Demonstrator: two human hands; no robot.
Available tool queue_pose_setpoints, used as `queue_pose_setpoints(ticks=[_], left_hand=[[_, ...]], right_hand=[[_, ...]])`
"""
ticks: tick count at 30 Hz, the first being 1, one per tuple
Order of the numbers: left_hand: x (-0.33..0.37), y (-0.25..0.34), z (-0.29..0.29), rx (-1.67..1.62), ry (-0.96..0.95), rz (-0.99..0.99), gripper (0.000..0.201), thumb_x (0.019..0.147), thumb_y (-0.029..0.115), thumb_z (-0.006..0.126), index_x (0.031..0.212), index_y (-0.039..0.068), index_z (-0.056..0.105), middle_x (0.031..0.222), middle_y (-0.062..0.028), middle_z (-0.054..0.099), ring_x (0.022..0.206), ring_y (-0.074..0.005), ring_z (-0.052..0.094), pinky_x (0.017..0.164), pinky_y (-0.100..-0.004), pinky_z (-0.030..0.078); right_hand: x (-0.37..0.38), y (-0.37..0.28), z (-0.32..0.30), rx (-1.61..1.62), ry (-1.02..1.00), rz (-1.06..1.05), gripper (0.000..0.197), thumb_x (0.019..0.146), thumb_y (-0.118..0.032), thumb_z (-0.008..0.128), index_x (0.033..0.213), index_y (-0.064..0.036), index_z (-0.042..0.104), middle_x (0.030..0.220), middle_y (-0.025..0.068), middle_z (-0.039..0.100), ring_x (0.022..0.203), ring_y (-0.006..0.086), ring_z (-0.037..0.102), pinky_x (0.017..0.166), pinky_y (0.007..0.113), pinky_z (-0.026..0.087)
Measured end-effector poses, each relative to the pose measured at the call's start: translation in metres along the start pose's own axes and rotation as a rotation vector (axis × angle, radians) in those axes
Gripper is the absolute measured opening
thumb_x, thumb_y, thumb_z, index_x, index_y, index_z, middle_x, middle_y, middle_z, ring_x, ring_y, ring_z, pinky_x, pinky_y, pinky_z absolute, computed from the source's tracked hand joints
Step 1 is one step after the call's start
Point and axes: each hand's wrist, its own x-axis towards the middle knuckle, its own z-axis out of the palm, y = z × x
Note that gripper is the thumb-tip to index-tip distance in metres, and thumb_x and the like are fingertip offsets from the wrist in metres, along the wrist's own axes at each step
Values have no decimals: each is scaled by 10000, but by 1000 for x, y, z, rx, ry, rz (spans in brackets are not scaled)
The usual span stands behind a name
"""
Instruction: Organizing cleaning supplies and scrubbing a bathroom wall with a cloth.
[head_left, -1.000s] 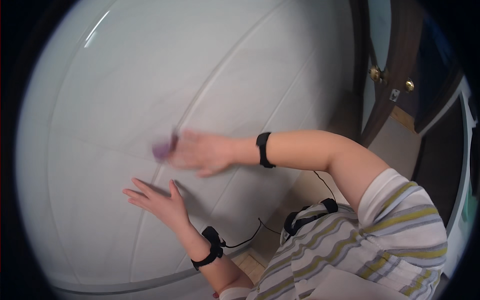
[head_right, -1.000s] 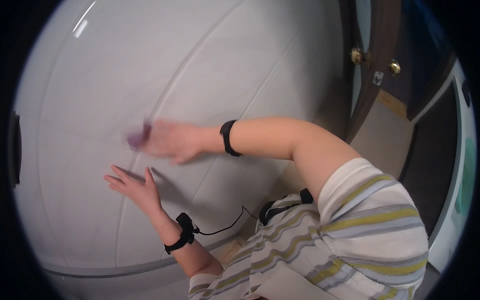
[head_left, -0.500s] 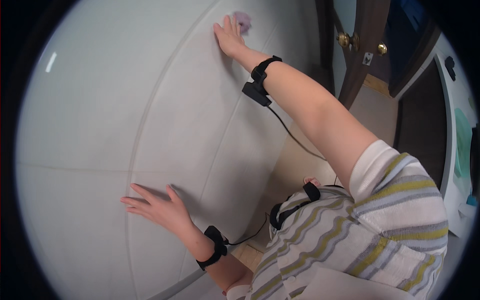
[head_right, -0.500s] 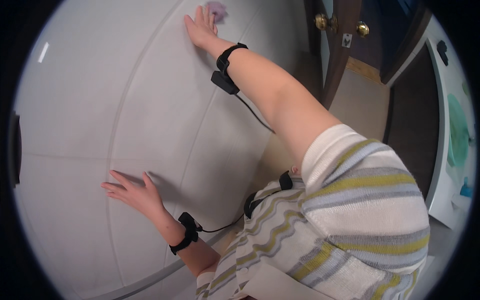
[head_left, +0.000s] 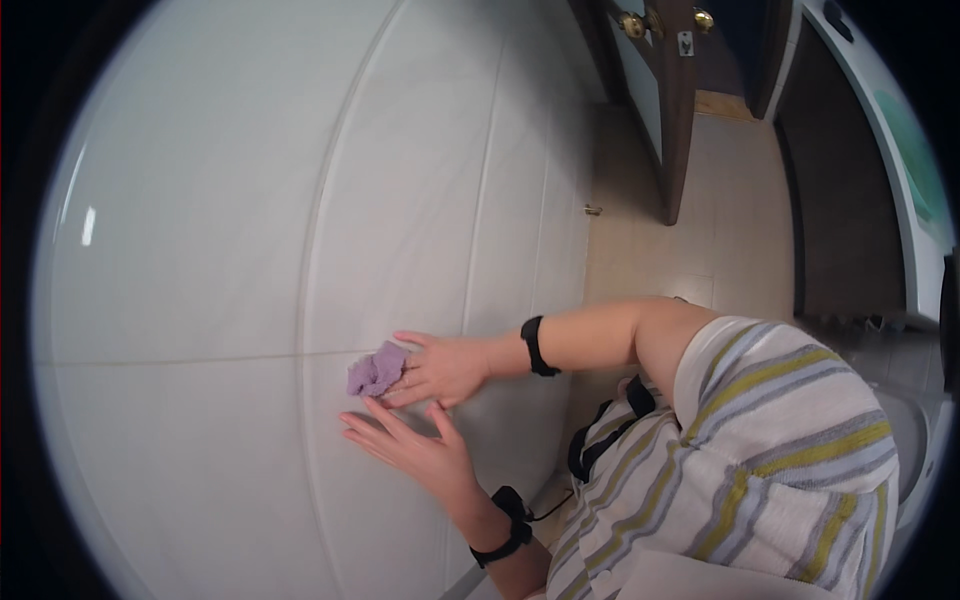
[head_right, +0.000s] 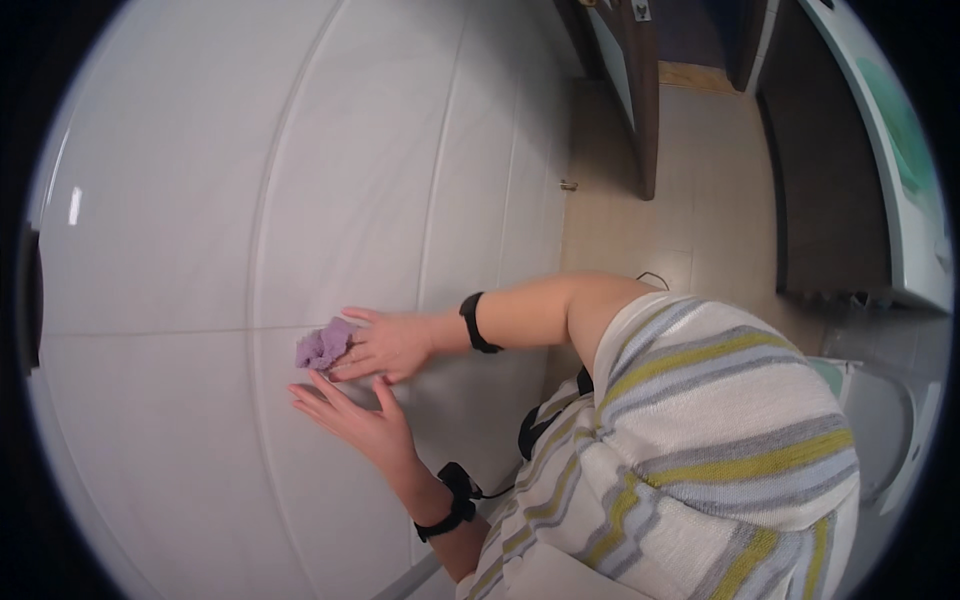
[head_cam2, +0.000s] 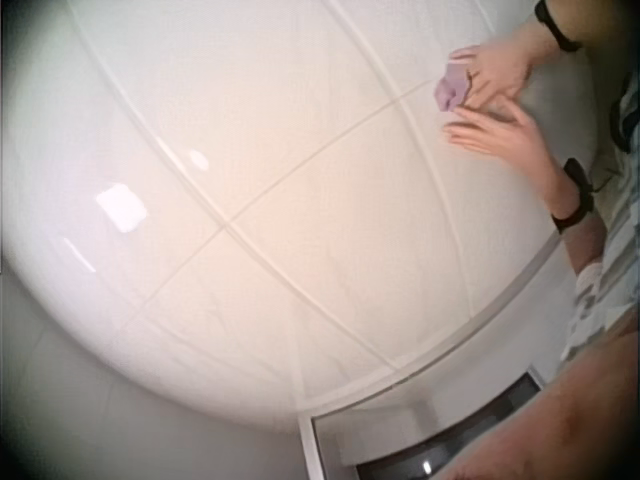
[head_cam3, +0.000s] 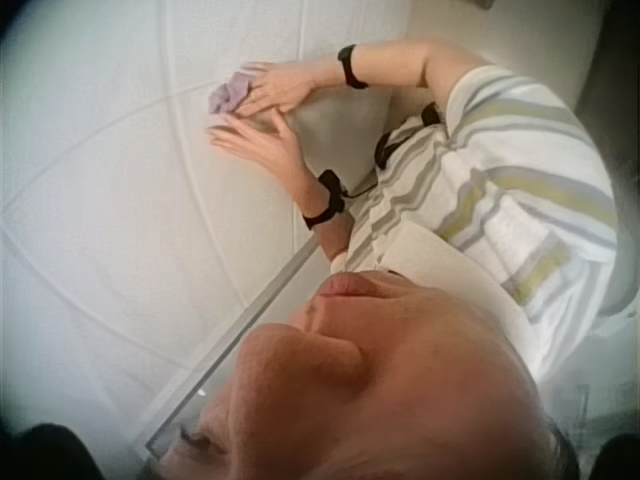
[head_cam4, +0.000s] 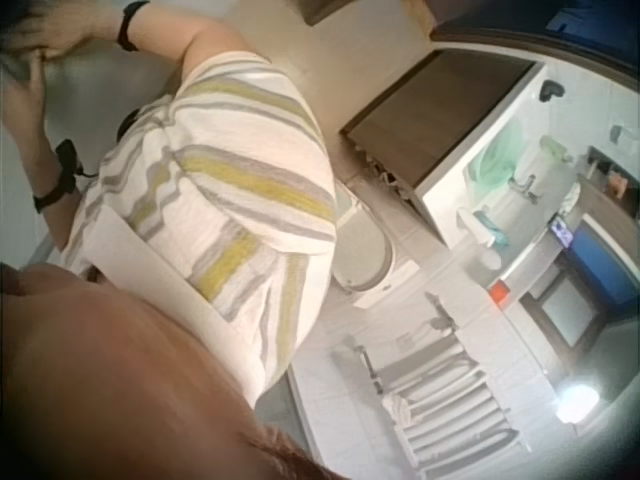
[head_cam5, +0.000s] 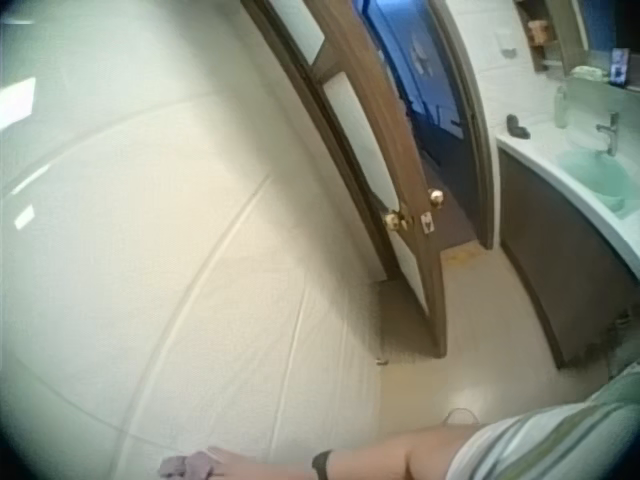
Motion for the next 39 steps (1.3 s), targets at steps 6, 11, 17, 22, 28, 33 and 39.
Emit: queue_pose_setpoints(ticks=[6,11,17,22,28,33,39], left_hand=[[-16,-15,20,-84,-9,81,688,827,288,573,1392,34,273,1467,-232,118,1327,-478,117,1036,-575,194],[-8,-5,16,-69,-36,155,677,836,316,551,1388,30,282,1468,-234,118,1327,-477,124,1032,-580,198],[1,13,1,-110,13,162,674,816,253,584,1391,59,290,1469,-212,143,1327,-465,139,1042,-560,200],[24,42,-15,-51,75,158,661,825,276,577,1391,76,299,1469,-202,154,1326,-464,150,1025,-579,212],[59,78,-64,101,85,38,642,855,341,524,1400,95,292,1477,-205,128,1338,-463,114,1003,-629,168],[71,84,-67,266,67,-104,662,859,379,502,1419,126,257,1483,-222,60,1337,-484,74,970,-686,129],[86,96,-58,537,44,-199,749,818,350,580,1438,171,199,1476,-251,-14,1322,-522,28,948,-705,147]], right_hand=[[15,99,-80,-285,691,592,610,877,-358,456,1384,-67,282,1469,127,213,1356,314,172,1073,504,102],[-1,159,-118,197,993,1138,651,916,-392,381,1424,-66,140,1499,122,92,1375,345,76,1081,494,100],[2,-12,-8,-28,399,521,734,852,-380,488,1410,-29,166,1453,187,174,1353,353,128,1074,532,76],[18,1,-58,-250,-17,-43,594,813,-402,501,1352,-189,372,1360,23,405,1317,243,251,1060,574,102],[64,46,-172,-289,459,292,639,879,-423,436,1416,-136,241,1488,83,174,1347,264,204,1056,581,80],[43,95,-189,113,824,827,639,924,-391,346,1427,-66,125,1503,125,51,1384,308,30,1091,469,18],[-24,37,-77,361,691,1098,726,905,-447,384,1432,-57,70,1506,117,-35,1383,331,-13,1084,495,85]])
